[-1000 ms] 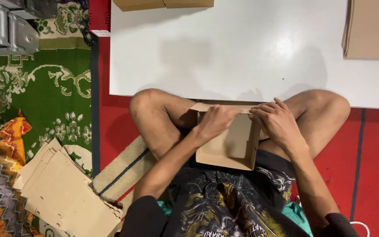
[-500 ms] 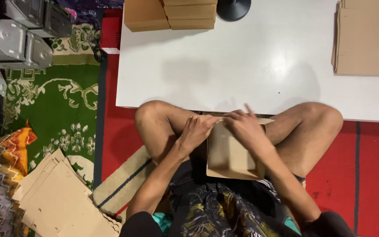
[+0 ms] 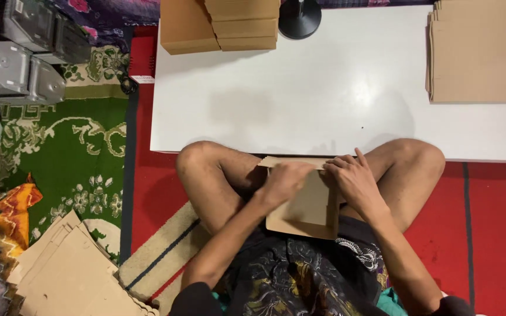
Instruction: Folding and assembling a cardboard box while sitting on the floor
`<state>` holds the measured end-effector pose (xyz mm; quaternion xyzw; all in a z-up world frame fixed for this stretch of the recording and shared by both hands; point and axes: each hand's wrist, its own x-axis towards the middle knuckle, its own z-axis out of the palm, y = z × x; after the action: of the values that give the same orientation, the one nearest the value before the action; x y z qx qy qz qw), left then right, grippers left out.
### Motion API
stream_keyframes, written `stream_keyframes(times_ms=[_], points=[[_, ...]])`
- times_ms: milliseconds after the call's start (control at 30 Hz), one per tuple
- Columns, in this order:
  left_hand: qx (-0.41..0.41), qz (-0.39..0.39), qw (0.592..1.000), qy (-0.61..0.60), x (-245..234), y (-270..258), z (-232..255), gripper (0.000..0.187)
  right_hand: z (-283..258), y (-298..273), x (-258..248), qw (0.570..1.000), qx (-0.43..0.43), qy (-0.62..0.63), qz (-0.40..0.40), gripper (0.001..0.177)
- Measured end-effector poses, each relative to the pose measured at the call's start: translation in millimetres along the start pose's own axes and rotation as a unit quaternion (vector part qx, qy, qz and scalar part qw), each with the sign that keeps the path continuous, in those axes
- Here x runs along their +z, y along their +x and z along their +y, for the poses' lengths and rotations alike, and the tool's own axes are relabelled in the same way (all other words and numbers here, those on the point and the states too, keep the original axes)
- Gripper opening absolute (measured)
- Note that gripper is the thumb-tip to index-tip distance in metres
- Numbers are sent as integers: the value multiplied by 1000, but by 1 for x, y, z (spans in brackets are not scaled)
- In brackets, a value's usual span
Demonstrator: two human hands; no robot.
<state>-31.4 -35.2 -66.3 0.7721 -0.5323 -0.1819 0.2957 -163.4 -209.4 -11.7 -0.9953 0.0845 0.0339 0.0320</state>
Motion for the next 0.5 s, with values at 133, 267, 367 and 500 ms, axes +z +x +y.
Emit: stream_keyframes(times_ms=[133, 267, 367, 500], points=[[54, 23, 995, 83, -10, 16, 5, 18, 8, 6, -21, 1000, -5, -2, -18, 18], [39, 11, 997, 58, -56, -12, -18, 16, 30, 5, -23, 993, -20, 102, -52, 18], [9, 22, 998, 59, -80, -28, -25, 15, 30, 10, -1, 993, -27, 117, -22, 22], [-8, 37, 998, 53, -80, -32, -25, 15, -20, 25, -22, 994, -53, 93, 8, 26]])
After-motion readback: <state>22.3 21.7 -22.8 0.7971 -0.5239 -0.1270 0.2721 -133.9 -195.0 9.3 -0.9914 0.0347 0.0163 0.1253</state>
